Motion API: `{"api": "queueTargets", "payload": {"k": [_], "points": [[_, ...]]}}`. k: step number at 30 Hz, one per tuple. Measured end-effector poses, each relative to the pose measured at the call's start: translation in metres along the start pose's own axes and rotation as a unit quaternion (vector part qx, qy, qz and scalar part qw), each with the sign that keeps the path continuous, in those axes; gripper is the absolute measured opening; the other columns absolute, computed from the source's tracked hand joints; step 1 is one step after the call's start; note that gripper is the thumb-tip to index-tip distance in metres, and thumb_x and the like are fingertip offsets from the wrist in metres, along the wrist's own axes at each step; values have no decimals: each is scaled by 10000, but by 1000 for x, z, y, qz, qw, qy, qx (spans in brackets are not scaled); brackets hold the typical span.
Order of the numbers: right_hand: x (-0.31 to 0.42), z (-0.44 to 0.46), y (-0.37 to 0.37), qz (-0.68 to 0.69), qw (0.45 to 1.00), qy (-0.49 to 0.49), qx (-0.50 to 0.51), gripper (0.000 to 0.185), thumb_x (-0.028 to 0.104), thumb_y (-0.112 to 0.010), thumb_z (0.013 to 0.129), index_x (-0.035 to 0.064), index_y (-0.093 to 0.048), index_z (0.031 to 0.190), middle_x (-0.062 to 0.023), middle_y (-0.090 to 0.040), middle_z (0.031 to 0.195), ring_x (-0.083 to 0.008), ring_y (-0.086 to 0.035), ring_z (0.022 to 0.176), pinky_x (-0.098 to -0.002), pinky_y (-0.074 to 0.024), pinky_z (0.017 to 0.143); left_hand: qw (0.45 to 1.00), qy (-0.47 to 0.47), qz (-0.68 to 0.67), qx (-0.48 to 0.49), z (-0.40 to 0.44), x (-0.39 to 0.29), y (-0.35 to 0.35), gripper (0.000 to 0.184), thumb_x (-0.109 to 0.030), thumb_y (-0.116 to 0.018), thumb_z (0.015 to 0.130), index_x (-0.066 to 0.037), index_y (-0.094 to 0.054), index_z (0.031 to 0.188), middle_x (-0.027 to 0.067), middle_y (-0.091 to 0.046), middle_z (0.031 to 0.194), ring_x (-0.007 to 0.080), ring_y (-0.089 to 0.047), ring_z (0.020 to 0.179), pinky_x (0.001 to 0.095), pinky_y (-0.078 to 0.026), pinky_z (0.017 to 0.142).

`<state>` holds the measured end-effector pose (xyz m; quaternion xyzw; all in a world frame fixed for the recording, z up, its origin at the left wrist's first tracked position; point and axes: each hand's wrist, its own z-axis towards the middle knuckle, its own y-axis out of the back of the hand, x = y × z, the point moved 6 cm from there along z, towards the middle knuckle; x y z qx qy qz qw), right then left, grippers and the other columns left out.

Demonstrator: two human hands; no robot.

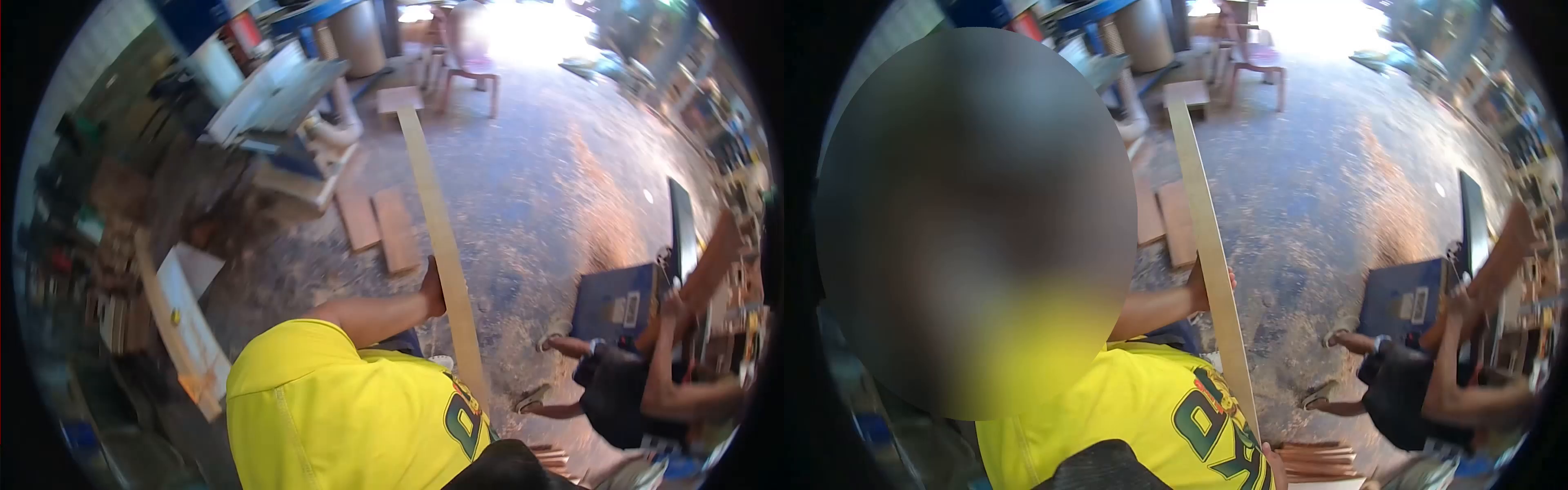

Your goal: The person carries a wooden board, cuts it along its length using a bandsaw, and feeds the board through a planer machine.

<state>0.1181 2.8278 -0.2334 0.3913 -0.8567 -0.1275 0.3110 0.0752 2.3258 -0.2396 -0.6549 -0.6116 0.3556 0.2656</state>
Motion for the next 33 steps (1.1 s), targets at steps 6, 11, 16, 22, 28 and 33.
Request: {"api": "queueTargets", "payload": {"k": [6, 11, 16, 22, 28, 33], "points": [[67, 50, -33, -95, 989, 90, 75, 614, 548, -423, 930, 2, -649, 1096, -171, -664, 1043, -244, -619, 987, -357, -447, 879, 988, -135, -58, -53, -77, -51, 74, 432, -508, -503, 870, -104, -594, 748, 68, -599, 684, 244, -623, 651, 389, -539, 606], [134, 43, -105, -167, 969, 132, 127, 609, 542, -425, 932, -1, -649, 1093, -165, -669, 1029, -240, -622, 971, -357, -452, 867, 965, -248, -80, 8, -138, -107, 106, 409, -480, -476, 894, -109, -588, 763, 63, -579, 658, 232, -612, 632, 379, -512, 573], [191, 19, -213, -243, 944, 150, 164, 604, 535, -426, 935, -4, -650, 1091, -159, -673, 1014, -236, -626, 955, -357, -457, 855, 936, -326, -110, 73, -185, -195, 167, 405, -491, -424, 933, -123, -585, 884, 35, -574, 700, 180, -588, 626, 334, -504, 596], [240, -25, -348, -309, 925, 127, 182, 599, 527, -428, 938, -8, -650, 1089, -151, -678, 996, -231, -629, 936, -357, -463, 840, 904, -380, -182, 67, -320, -333, 214, 344, -469, -427, 944, -155, -561, 903, -11, -561, 735, 134, -561, 622, 278, -475, 537], [266, -56, -404, -299, 932, 95, 181, 593, 519, -430, 941, -12, -651, 1086, -144, -683, 979, -227, -633, 916, -357, -469, 825, 902, -365, -194, 128, -320, -419, 292, 377, -394, -434, 933, -49, -586, 953, 110, -607, 864, 220, -614, 761, 356, -530, 641], [278, -51, -434, -268, 941, 92, 184, 588, 512, -431, 944, -15, -651, 1084, -138, -687, 964, -223, -636, 900, -357, -474, 813, 899, -392, -95, 172, -338, -474, 304, 387, -434, -454, 889, -66, -572, 897, 152, -604, 854, 252, -621, 743, 379, -541, 660]]}}
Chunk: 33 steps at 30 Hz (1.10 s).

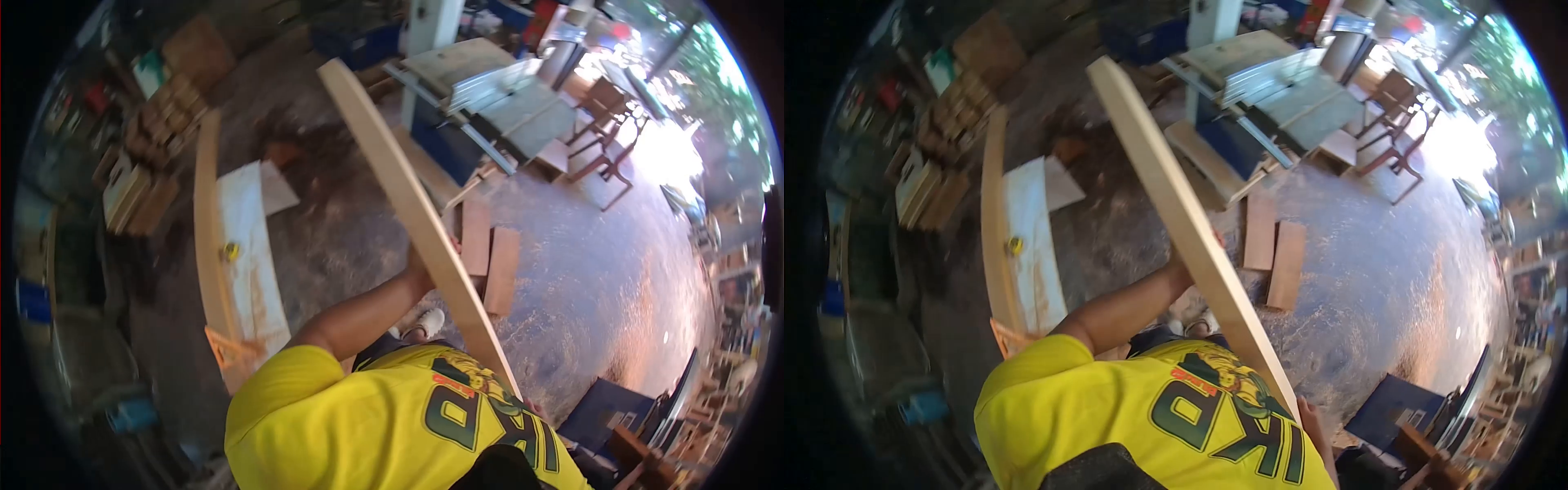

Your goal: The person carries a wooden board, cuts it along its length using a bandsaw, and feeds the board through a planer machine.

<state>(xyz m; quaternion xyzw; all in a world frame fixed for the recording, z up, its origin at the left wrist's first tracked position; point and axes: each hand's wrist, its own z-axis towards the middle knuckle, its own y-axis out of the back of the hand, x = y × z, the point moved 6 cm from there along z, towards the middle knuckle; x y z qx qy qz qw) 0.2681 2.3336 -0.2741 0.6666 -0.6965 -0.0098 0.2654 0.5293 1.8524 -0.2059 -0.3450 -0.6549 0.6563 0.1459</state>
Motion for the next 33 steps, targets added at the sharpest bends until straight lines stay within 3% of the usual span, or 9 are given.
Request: {"api": "queueTargets", "payload": {"k": [2, 5, 8, 13, 16, 20, 26, 31, 33], "points": [[15, 17, -4, 4, 1000, 18, 4, 586, 509, -432, 945, -17, -651, 1083, -135, -689, 958, -221, -638, 894, -357, -476, 808, 998, -33, -3, -50, 9, -22, -22, 277, -294, -460, 898, -49, -570, 830, 135, -587, 768, 232, -602, 702, 331, -520, 595], [97, 9, -11, -33, 996, 81, -27, 573, 495, -442, 940, -25, -649, 1063, -145, -690, 945, -227, -636, 879, -369, -470, 805, 983, -101, 146, 38, 49, -53, 7, 319, -348, -476, 906, -47, -578, 925, 114, -610, 859, 240, -605, 814, 374, -517, 751], [113, 27, -26, -10, 993, 110, -52, 561, 460, -463, 931, -66, -638, 1023, -156, -688, 926, -225, -631, 857, -376, -467, 798, 997, -27, -64, -30, 78, -67, 12, 395, -411, -464, 926, -37, -579, 981, 125, -611, 918, 262, -611, 886, 376, -501, 866], [134, 30, -69, 83, 985, 107, -104, 544, 445, -475, 930, -65, -652, 995, -150, -681, 878, -206, -627, 805, -363, -471, 765, 987, 65, -28, 143, 135, -87, 0, 479, -476, -490, 897, -30, -550, 1062, 144, -611, 971, 285, -604, 947, 418, -528, 817], [174, -13, -131, 202, 966, 107, -124, 516, 419, -482, 932, -66, -658, 961, -140, -676, 850, -191, -621, 794, -349, -471, 738, 985, 135, -46, 94, 157, -103, -10, 467, -471, -486, 879, -36, -566, 1026, 151, -614, 946, 290, -607, 903, 416, -528, 775], [201, -57, -217, 143, 967, 79, -197, 503, 432, -498, 943, -36, -682, 934, -76, -676, 816, -161, -613, 766, -325, -483, 687, 977, 181, 18, 108, 171, -135, -13, 454, -460, -480, 876, -34, -580, 998, 153, -619, 899, 294, -610, 873, 411, -530, 746], [187, -105, -328, 371, 919, -67, -110, 491, 425, -485, 935, -32, -656, 993, -104, -676, 861, -181, -613, 794, -337, -470, 723, 939, 309, -9, 153, 160, -125, -3, 369, -382, -480, 901, -39, -580, 994, 137, -618, 922, 286, -609, 920, 400, -530, 780], [164, -133, -383, 413, 895, -123, -117, 507, 439, -475, 937, -27, -651, 1032, -143, -682, 916, -214, -630, 843, -349, -473, 767, 920, 389, 22, -45, 118, -108, -26, 443, -459, -416, 912, -47, -575, 903, 110, -609, 792, 278, -616, 760, 422, -534, 695], [154, -138, -392, 331, 923, -83, -176, 513, 447, -467, 938, -19, -650, 1051, -167, -678, 950, -229, -632, 880, -357, -470, 796, 915, 398, 59, -29, 111, -93, -17, 427, -448, -418, 913, -48, -569, 911, 112, -606, 789, 278, -614, 760, 432, -529, 692]]}}
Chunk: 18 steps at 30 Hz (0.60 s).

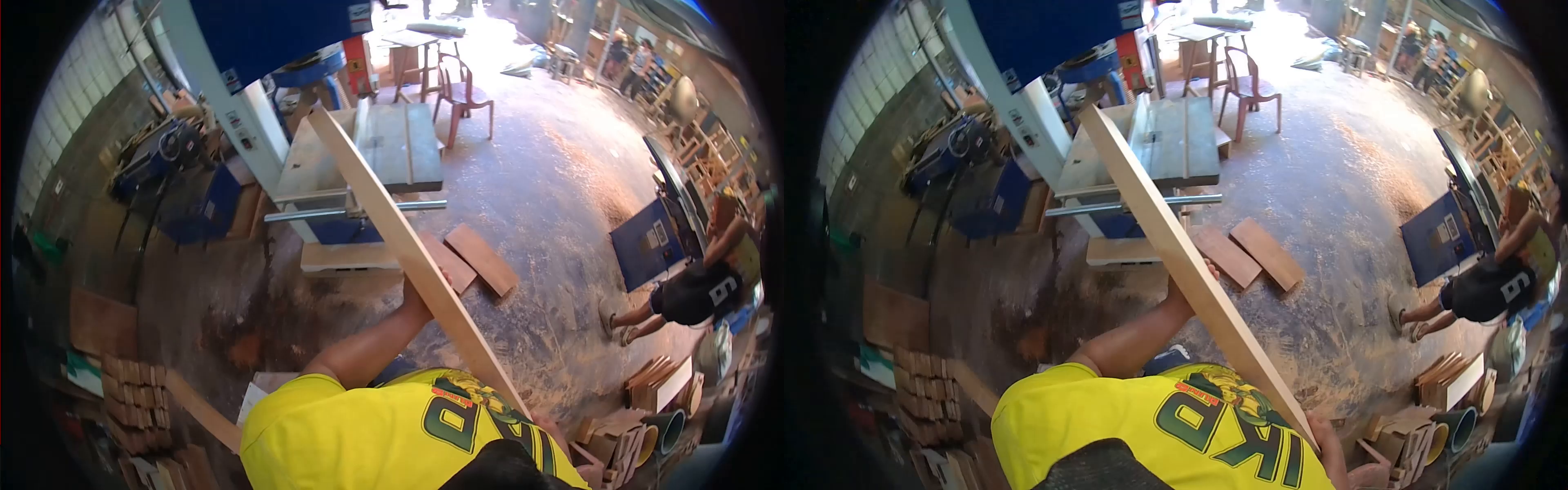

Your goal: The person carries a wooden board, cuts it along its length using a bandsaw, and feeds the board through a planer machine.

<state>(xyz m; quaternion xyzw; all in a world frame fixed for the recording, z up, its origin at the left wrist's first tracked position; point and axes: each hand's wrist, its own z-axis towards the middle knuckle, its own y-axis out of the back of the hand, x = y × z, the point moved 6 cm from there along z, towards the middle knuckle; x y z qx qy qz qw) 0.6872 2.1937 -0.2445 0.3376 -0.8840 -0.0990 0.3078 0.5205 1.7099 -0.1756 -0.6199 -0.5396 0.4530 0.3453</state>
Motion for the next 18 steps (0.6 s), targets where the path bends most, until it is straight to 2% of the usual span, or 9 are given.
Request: {"api": "queueTargets", "payload": {"k": [3, 5, 7, 9, 11, 13, 15, 16, 18], "points": [[-55, 20, -3, -194, 960, 159, -121, 523, 460, -448, 940, 1, -652, 1087, -215, -665, 1020, -256, -628, 959, -375, -458, 855, 999, -5, 42, 27, -6, 21, -3, 330, -369, -424, 922, -60, -540, 923, 116, -584, 796, 281, -595, 766, 448, -501, 736], [-119, 36, -25, 11, 998, 50, -25, 551, 493, -451, 929, 11, -652, 1103, -222, -653, 1059, -275, -613, 1010, -382, -444, 889, 995, 27, 5, 94, 5, 40, 20, 272, -315, -413, 938, -66, -521, 926, 103, -562, 803, 264, -583, 789, 415, -492, 785], [-122, 5, -39, 147, 989, -21, 19, 571, 518, -462, 917, 15, -655, 1104, -198, -658, 1077, -281, -609, 1023, -380, -439, 901, 995, 18, 88, 50, 1, 50, 24, 225, -275, -401, 949, -74, -503, 935, 88, -547, 825, 236, -574, 823, 401, -479, 836], [-78, -50, -36, 92, 986, -140, 18, 572, 526, -477, 911, 18, -659, 1100, -155, -673, 1065, -268, -610, 1009, -362, -436, 900, 998, 59, 35, -5, 5, 64, 17, 246, -306, -424, 945, -90, -523, 880, 68, -550, 767, 220, -582, 754, 397, -509, 787], [-121, -37, -49, 99, 983, -147, 44, 568, 526, -485, 910, 21, -661, 1103, -151, -660, 1095, -254, -606, 1015, -352, -439, 894, 992, 52, 55, -98, -6, 68, 8, 294, -357, -450, 937, -112, -538, 800, 44, -528, 684, 208, -575, 661, 373, -530, 702], [-92, -54, -44, 26, 996, -85, -10, 598, 555, -479, 901, 32, -649, 1135, -173, -633, 1145, -264, -598, 1041, -362, -441, 898, 992, 66, 51, -99, 19, 74, 21, 368, -432, -472, 918, -122, -532, 730, 33, -495, 611, 204, -550, 580, 348, -521, 605], [-87, -79, -55, 39, 995, -91, -11, 600, 559, -472, 902, 36, -648, 1138, -169, -633, 1145, -261, -599, 1039, -363, -442, 896, 976, 151, 35, 151, 45, 84, 37, 359, -410, -485, 890, -101, -598, 745, 73, -620, 714, 225, -644, 709, 378, -553, 761], [-87, -85, -58, 46, 993, -106, -10, 603, 563, -466, 903, 39, -646, 1142, -165, -633, 1145, -259, -599, 1037, -365, -444, 895, 988, 146, 38, 10, 35, 83, 27, 376, -426, -494, 885, -102, -560, 705, 57, -581, 668, 215, -612, 650, 368, -549, 742], [-86, -88, -69, 55, 990, -127, -4, 609, 570, -452, 905, 47, -644, 1149, -156, -634, 1146, -253, -601, 1033, -367, -446, 892, 987, 156, 48, -16, 26, 77, 12, 385, -437, -497, 885, -103, -549, 702, 55, -564, 664, 215, -595, 645, 367, -546, 730]]}}
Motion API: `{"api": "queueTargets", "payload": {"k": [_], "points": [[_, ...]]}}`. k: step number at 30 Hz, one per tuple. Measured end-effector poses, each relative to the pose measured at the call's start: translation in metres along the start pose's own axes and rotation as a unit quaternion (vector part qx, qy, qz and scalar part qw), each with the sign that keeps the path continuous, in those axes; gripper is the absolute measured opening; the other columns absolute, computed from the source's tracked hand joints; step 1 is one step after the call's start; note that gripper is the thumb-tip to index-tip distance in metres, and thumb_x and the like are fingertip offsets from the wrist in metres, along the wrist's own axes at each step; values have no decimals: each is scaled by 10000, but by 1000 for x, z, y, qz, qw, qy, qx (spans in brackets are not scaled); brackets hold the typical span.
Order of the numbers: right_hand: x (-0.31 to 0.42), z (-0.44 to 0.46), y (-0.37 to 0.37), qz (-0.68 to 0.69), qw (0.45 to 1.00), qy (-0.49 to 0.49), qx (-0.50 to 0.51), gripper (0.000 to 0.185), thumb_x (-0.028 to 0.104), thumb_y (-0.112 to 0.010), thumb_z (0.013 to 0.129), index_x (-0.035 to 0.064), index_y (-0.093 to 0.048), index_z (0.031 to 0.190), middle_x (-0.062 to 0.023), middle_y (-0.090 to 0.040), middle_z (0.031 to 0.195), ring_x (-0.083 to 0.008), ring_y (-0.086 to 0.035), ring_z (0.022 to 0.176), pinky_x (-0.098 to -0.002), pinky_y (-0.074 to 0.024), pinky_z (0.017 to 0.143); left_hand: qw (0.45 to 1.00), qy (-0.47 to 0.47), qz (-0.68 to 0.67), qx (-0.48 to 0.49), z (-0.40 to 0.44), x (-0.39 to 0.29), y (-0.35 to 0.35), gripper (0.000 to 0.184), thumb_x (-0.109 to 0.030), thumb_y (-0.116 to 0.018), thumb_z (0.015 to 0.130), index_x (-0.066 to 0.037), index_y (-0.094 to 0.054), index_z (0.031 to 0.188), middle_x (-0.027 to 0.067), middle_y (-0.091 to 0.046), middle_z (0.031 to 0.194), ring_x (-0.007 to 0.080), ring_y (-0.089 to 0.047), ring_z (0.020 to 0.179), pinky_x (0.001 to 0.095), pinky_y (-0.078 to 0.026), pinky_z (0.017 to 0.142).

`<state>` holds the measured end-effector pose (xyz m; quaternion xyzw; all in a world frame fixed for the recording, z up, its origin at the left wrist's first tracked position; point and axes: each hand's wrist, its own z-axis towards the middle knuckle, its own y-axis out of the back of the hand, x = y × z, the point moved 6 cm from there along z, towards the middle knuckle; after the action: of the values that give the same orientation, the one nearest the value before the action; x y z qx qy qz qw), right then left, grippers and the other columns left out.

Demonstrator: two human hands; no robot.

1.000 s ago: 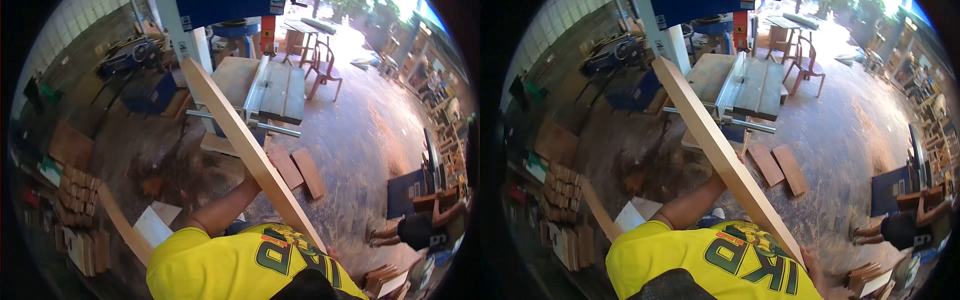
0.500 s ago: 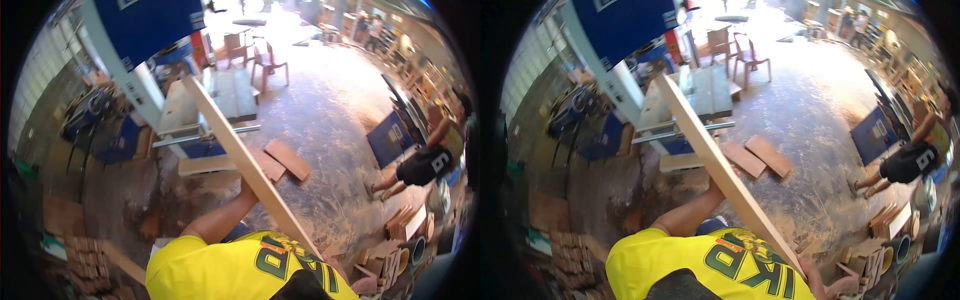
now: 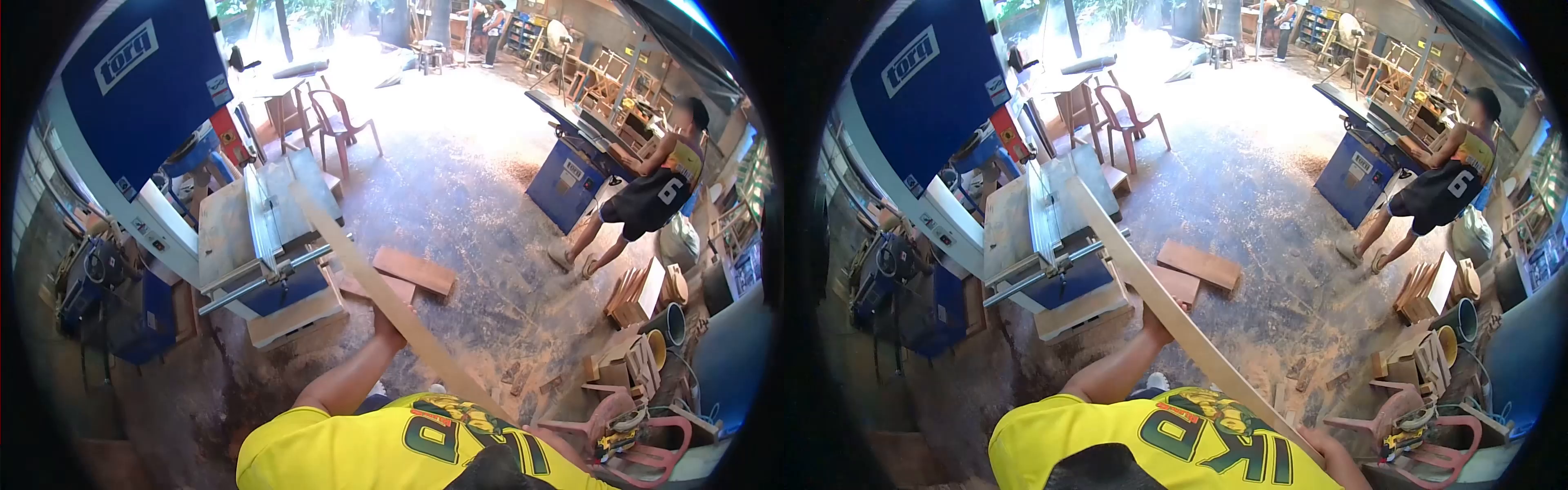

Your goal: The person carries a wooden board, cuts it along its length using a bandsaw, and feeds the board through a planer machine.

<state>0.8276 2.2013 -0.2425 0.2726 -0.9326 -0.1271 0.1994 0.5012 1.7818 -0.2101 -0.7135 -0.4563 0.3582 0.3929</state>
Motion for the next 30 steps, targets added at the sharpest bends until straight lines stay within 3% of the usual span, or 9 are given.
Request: {"api": "queueTargets", "payload": {"k": [7, 8, 9, 12, 14, 18, 22, 24, 30], "points": [[13, 9, -57, 42, 998, -44, 31, 629, 598, -406, 911, 73, -634, 1174, -126, -635, 1148, -234, -607, 1021, -377, -456, 881, 998, 14, 42, -35, 23, -31, 53, 371, -442, -473, 911, -98, -557, 802, 66, -578, 690, 224, -620, 679, 358, -560, 685], [15, 10, -65, 47, 997, -48, 40, 632, 602, -400, 912, 77, -633, 1178, -122, -636, 1148, -232, -608, 1019, -378, -457, 879, 998, 54, 3, 40, 30, -35, 58, 361, -445, -481, 912, -103, -553, 818, 60, -571, 694, 228, -618, 680, 376, -562, 698], [17, 12, -75, 54, 996, -50, 47, 636, 605, -393, 913, 81, -631, 1181, -117, -636, 1148, -229, -608, 1018, -380, -458, 878, 997, 29, 54, -43, 27, -44, 58, 366, -457, -501, 906, -108, -555, 811, 60, -578, 695, 241, -621, 671, 386, -565, 701], [37, 18, -94, 70, 994, -47, 66, 645, 617, -373, 916, 92, -627, 1192, -104, -636, 1149, -221, -611, 1012, -384, -462, 873, 992, 26, 97, -70, 30, -66, 49, 437, -529, -499, 895, -98, -560, 928, 80, -604, 832, 240, -627, 747, 382, -564, 721], [65, 22, -104, 70, 994, -30, 84, 648, 621, -360, 919, 98, -621, 1200, -99, -637, 1147, -217, -612, 1007, -383, -465, 868, 982, -65, 140, -111, 35, -95, 40, 582, -623, -453, 885, -90, -525, 1107, 82, -593, 1021, 236, -601, 933, 411, -522, 833], [163, 28, -117, 84, 989, 50, 114, 648, 618, -334, 926, 106, -605, 1217, -93, -639, 1137, -214, -615, 991, -375, -472, 852, 982, -86, 166, 34, 64, -124, 53, 669, -671, -383, 884, -122, -481, 1253, 39, -564, 1143, 225, -497, 1144, 416, -373, 1001], [291, 36, -136, 117, 967, 158, 161, 648, 616, -308, 933, 115, -588, 1234, -86, -640, 1127, -211, -617, 976, -367, -480, 836, 974, -6, 205, 94, 24, -91, 50, 637, -658, -472, 850, -138, -528, 1214, 37, -565, 1177, 220, -507, 1136, 392, -396, 972], [363, 43, -155, 137, 951, 198, 196, 649, 615, -295, 936, 119, -580, 1242, -83, -641, 1122, -209, -619, 968, -363, -483, 829, 979, 15, 188, 76, 18, -81, 72, 529, -486, -478, 940, -95, -464, 1296, 48, -554, 1221, 209, -502, 1156, 380, -371, 1016], [536, 55, -209, 197, 902, 286, 254, 650, 611, -256, 947, 131, -555, 1267, -74, -644, 1108, -205, -622, 945, -351, -494, 805, 979, -52, 198, 20, 13, -116, 77, 706, -600, -468, 892, -59, -422, 1344, 71, -521, 1289, 227, -487, 1184, 388, -356, 1022]]}}
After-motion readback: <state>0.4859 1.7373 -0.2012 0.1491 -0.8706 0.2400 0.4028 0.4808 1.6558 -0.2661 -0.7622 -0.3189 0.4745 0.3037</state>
